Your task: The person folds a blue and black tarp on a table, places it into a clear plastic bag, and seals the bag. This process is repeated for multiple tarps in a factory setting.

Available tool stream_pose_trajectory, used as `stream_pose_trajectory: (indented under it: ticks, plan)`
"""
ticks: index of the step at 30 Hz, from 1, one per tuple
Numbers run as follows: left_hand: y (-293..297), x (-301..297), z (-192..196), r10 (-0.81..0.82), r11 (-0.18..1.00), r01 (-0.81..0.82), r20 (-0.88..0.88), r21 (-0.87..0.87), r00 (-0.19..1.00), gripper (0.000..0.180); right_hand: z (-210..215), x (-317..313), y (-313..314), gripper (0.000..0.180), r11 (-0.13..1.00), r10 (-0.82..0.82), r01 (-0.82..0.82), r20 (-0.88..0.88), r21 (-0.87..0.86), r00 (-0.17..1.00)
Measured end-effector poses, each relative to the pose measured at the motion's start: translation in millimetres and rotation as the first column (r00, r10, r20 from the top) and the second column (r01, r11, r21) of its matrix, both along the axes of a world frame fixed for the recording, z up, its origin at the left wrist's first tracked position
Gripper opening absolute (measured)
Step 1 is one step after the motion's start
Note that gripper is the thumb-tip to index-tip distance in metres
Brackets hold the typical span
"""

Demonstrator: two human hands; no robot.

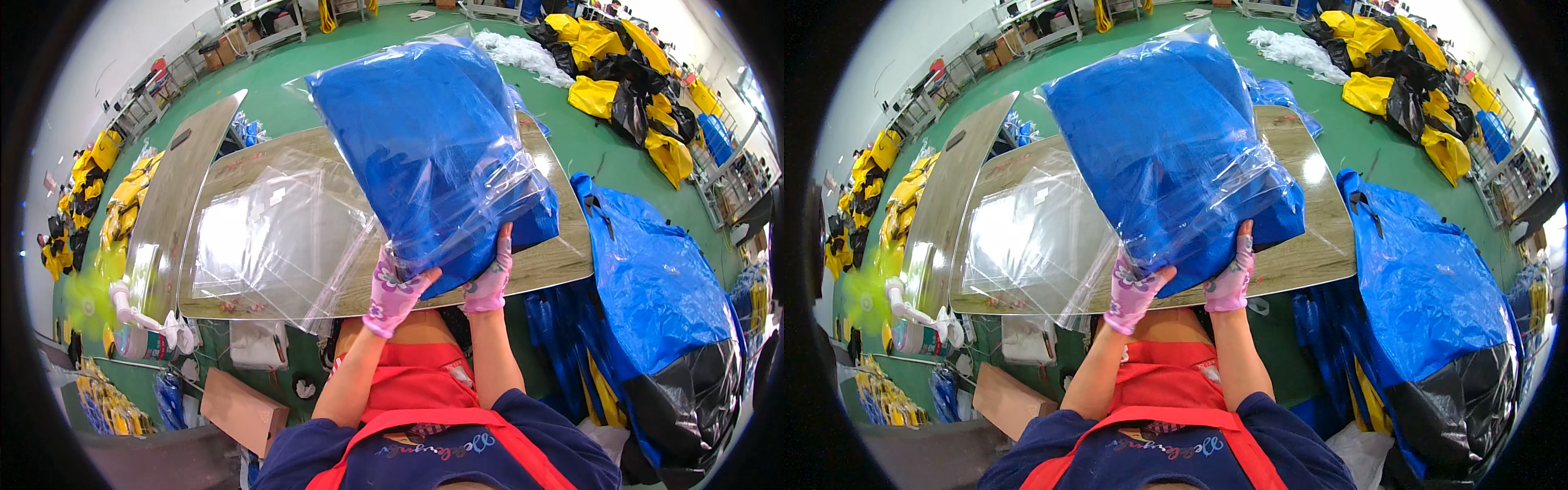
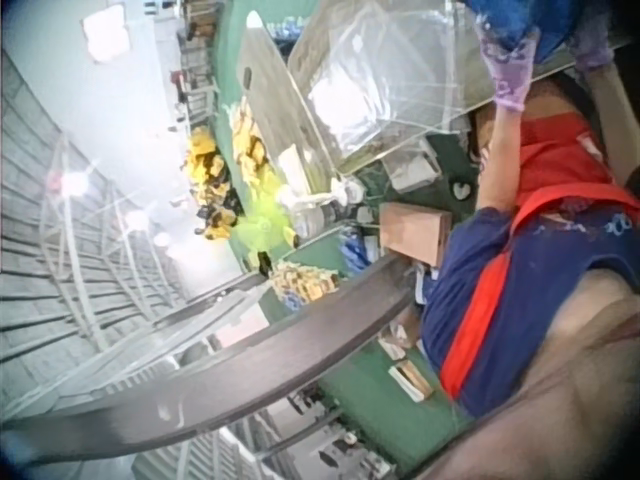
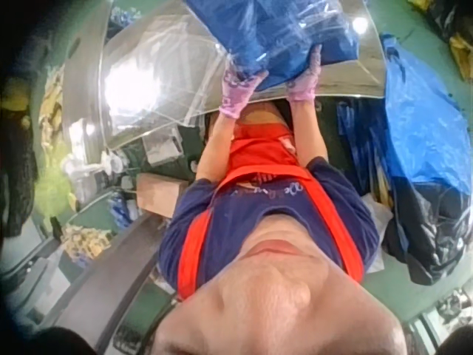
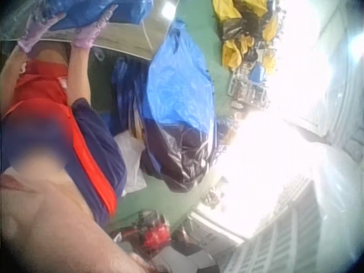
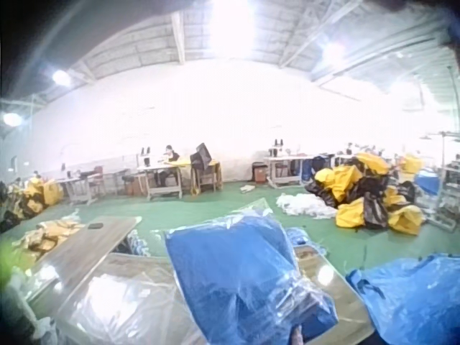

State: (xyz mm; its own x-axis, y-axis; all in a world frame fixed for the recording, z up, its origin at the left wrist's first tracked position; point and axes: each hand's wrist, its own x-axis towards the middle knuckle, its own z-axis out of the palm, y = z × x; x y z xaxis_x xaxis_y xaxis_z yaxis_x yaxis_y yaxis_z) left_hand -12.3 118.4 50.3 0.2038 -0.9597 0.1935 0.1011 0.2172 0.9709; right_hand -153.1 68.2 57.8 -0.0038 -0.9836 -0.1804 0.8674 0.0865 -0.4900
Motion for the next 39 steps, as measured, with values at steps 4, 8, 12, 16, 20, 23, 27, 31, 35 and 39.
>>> stream_pose_trajectory:
  ticks: [4,8,12,16,20,23,27,31,35,39]
  plan:
    - [4.5,6.6,12.8,-0.307,0.948,0.318,-0.220,0.015,0.926,0.077,5.3,19.2,0.3,0.059,0.977,-0.187,0.192,-0.069,0.089,0.980]
    - [64.7,-55.7,-83.3,-0.336,0.938,0.330,0.041,0.109,0.941,0.047,8.8,29.9,-8.6,0.053,0.945,-0.316,0.325,-0.177,0.023,0.932]
    - [43.6,-15.2,-55.5,-0.413,0.909,0.405,0.364,0.100,0.835,0.075,12.0,10.8,-6.2,0.046,0.848,-0.527,0.520,-0.282,-0.105,0.802]
    - [26.2,41.3,-46.6,-0.299,0.949,0.314,-0.256,0.022,0.919,0.083,-4.4,16.9,18.4,0.051,0.843,-0.531,0.508,-0.430,-0.177,0.730]
    - [48.2,32.0,-99.6,-0.233,0.913,0.224,-0.015,0.340,0.972,0.052,-1.0,13.5,43.6,0.042,0.939,-0.327,0.259,-0.366,-0.225,0.871]
    - [89.4,21.1,-44.6,-0.695,0.669,0.406,0.331,0.622,0.638,0.032,1.0,-14.8,44.8,0.036,0.969,-0.166,0.054,-0.470,-0.242,0.867]
    - [86.8,95.4,90.1,-0.972,0.157,0.969,0.204,0.193,0.117,0.043,-15.3,-42.6,56.7,0.036,0.916,0.237,-0.353,-0.452,-0.192,0.860]
    - [65.8,46.2,124.8,-0.001,0.986,0.164,0.991,-0.021,0.131,0.100,-34.4,-55.4,113.8,0.054,0.823,0.451,-0.568,-0.607,-0.002,0.655]
    - [80.5,49.1,73.3,-0.591,0.804,0.190,0.727,0.563,0.349,0.077,-28.3,-58.2,114.6,0.096,0.650,0.226,-0.732,-0.867,-0.205,0.444]
    - [86.6,42.9,66.2,-0.458,0.889,0.228,0.775,0.397,0.437,0.059,27.4,-52.4,91.8,0.089,0.542,-0.286,-0.758,-0.928,-0.362,0.239]
